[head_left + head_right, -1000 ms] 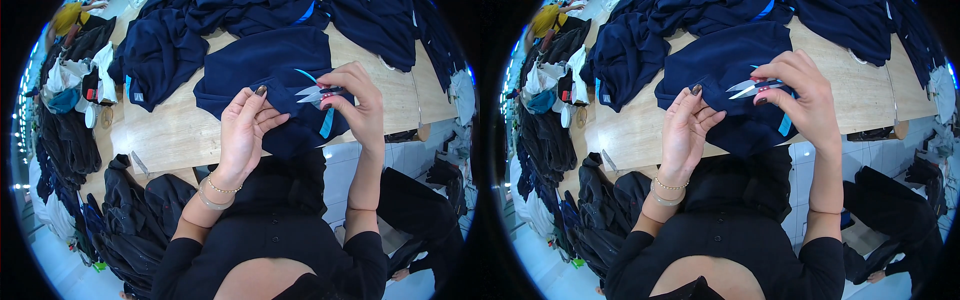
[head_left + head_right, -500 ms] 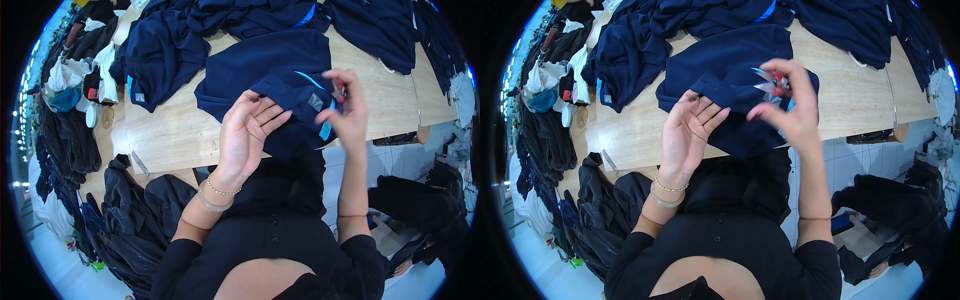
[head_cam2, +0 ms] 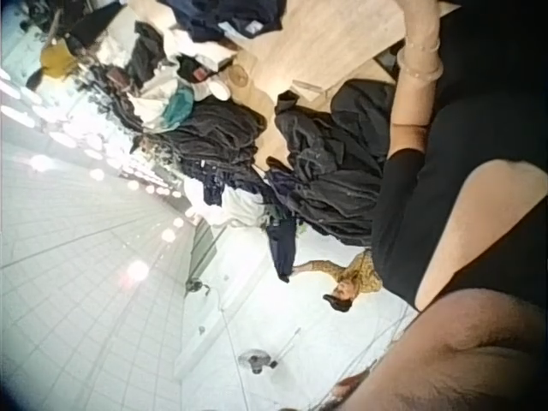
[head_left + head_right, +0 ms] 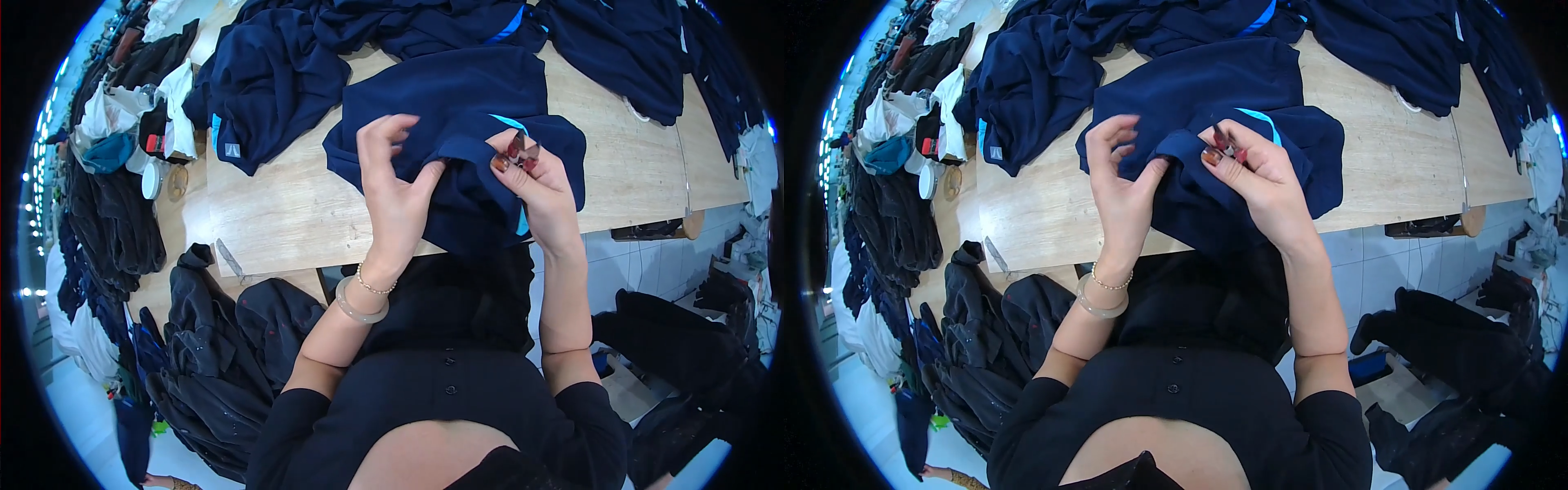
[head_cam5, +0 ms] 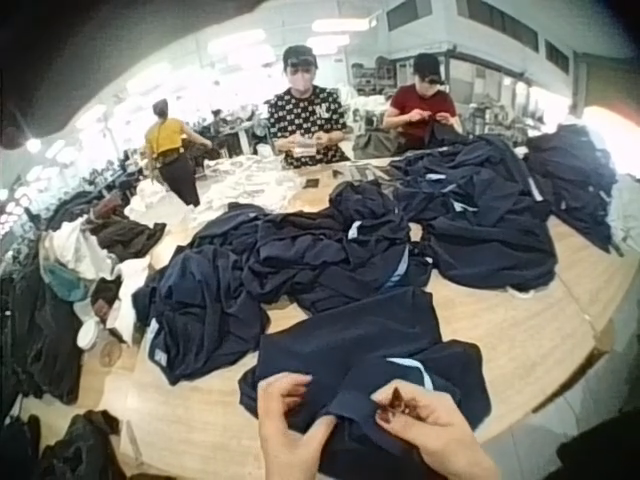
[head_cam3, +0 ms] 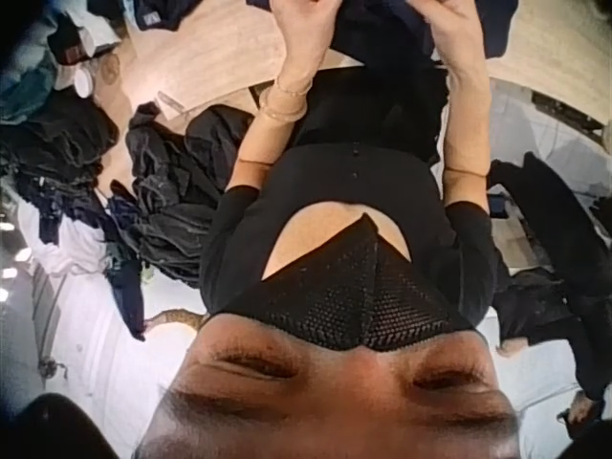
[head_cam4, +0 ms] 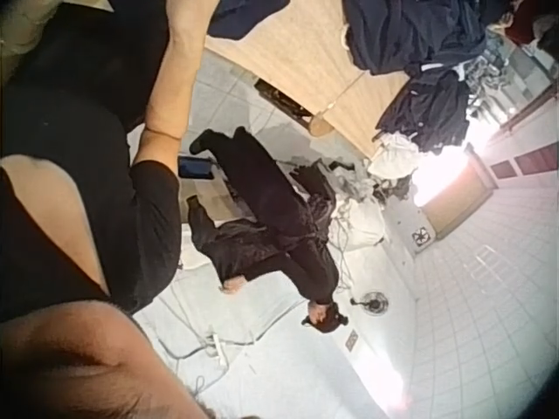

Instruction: Inspecting and trimming loose threads from blue athletic garments using thread snips.

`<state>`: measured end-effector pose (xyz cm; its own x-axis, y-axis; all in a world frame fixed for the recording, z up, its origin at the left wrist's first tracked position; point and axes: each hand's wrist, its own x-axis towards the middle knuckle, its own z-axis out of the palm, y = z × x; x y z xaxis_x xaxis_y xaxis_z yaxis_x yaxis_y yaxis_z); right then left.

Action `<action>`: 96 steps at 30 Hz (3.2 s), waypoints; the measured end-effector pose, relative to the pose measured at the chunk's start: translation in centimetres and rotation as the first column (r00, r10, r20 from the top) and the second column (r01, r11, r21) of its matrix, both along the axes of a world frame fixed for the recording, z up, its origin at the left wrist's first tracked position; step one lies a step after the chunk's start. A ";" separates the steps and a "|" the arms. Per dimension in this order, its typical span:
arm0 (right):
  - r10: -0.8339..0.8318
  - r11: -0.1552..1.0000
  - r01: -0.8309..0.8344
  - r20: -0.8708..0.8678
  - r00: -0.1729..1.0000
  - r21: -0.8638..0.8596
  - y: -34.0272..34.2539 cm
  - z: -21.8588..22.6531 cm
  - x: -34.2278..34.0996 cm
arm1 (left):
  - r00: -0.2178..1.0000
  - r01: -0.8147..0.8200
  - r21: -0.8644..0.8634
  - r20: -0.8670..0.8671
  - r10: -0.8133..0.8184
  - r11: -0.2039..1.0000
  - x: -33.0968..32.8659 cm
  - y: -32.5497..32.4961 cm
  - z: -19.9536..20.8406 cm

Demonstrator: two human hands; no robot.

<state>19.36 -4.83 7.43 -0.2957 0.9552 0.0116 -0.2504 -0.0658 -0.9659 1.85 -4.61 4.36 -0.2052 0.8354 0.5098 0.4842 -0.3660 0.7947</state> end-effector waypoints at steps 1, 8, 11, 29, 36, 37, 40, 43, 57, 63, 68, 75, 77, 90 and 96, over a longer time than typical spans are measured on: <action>-0.001 1.000 0.001 0.003 1.000 -0.003 0.2 0.1 0.3 | 0.992 0.118 0.002 0.052 -0.118 0.993 -0.3 0.1 0.2; -0.117 0.984 0.114 -0.014 0.993 -0.140 2.8 -0.9 3.0 | 0.652 0.653 -0.324 0.700 -0.290 0.685 -2.0 -0.7 1.4; -0.173 0.970 0.184 0.082 0.982 -0.159 3.0 -1.0 1.8 | 0.435 0.804 -0.255 0.868 -0.239 0.537 -2.4 -0.7 0.9; -0.593 0.715 0.249 0.378 0.711 0.653 -0.2 -1.6 1.6 | 0.017 0.818 -0.144 0.974 0.226 0.557 -1.3 -0.5 2.7; -0.675 0.635 0.228 0.387 0.629 0.738 0.2 -1.7 0.6 | 0.076 0.782 -0.251 0.947 0.312 0.571 -0.5 -0.8 3.3; -0.675 0.635 0.227 0.387 0.628 0.738 0.3 -1.6 0.5 | 0.085 0.782 -0.264 0.943 0.322 0.565 -0.5 -0.8 3.4; -0.675 0.628 0.213 0.386 0.629 0.749 0.4 -1.4 0.2 | 0.105 0.773 -0.288 0.937 0.334 0.565 -0.5 -0.9 3.0; -0.660 0.635 0.207 0.383 0.647 0.744 0.4 -1.5 0.0 | 0.101 0.787 -0.271 0.943 0.318 0.555 -0.6 -1.1 3.1; -0.640 0.661 0.187 0.416 0.646 0.727 0.1 -1.4 -0.1 | 0.106 0.775 -0.274 0.945 0.310 0.569 -0.1 -0.8 3.4; -0.647 0.654 0.184 0.416 0.639 0.734 0.1 -1.2 0.2 | 0.106 0.775 -0.273 0.945 0.308 0.570 -0.1 -0.7 3.5; -0.637 0.666 0.153 0.451 0.625 0.730 0.1 -0.5 -0.3 | 0.109 0.778 -0.257 0.954 0.280 0.573 0.0 -0.9 3.7; -0.684 0.613 0.131 0.439 0.583 0.780 0.4 -0.9 -0.4 | 0.152 0.743 -0.301 0.946 0.288 0.597 0.2 -1.0 3.6; -0.681 0.624 0.162 0.431 0.592 0.765 0.3 -0.6 -0.3 | 0.153 0.739 -0.305 0.944 0.291 0.601 0.2 -1.1 3.5; -0.634 0.695 0.265 0.396 0.665 0.668 0.3 -1.1 0.1 | 0.123 0.730 -0.255 0.961 0.246 0.633 0.3 -0.8 3.2; -0.616 0.708 0.191 0.462 0.638 0.680 0.3 -1.0 -0.1 | 0.123 0.738 -0.269 0.955 0.269 0.619 0.5 -0.8 3.6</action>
<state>19.21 -4.57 6.44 -0.0152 0.8540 0.5200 0.5481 0.4421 -0.7101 2.35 -5.46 7.98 0.2534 0.8381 -0.4831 -0.7377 0.4904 0.4639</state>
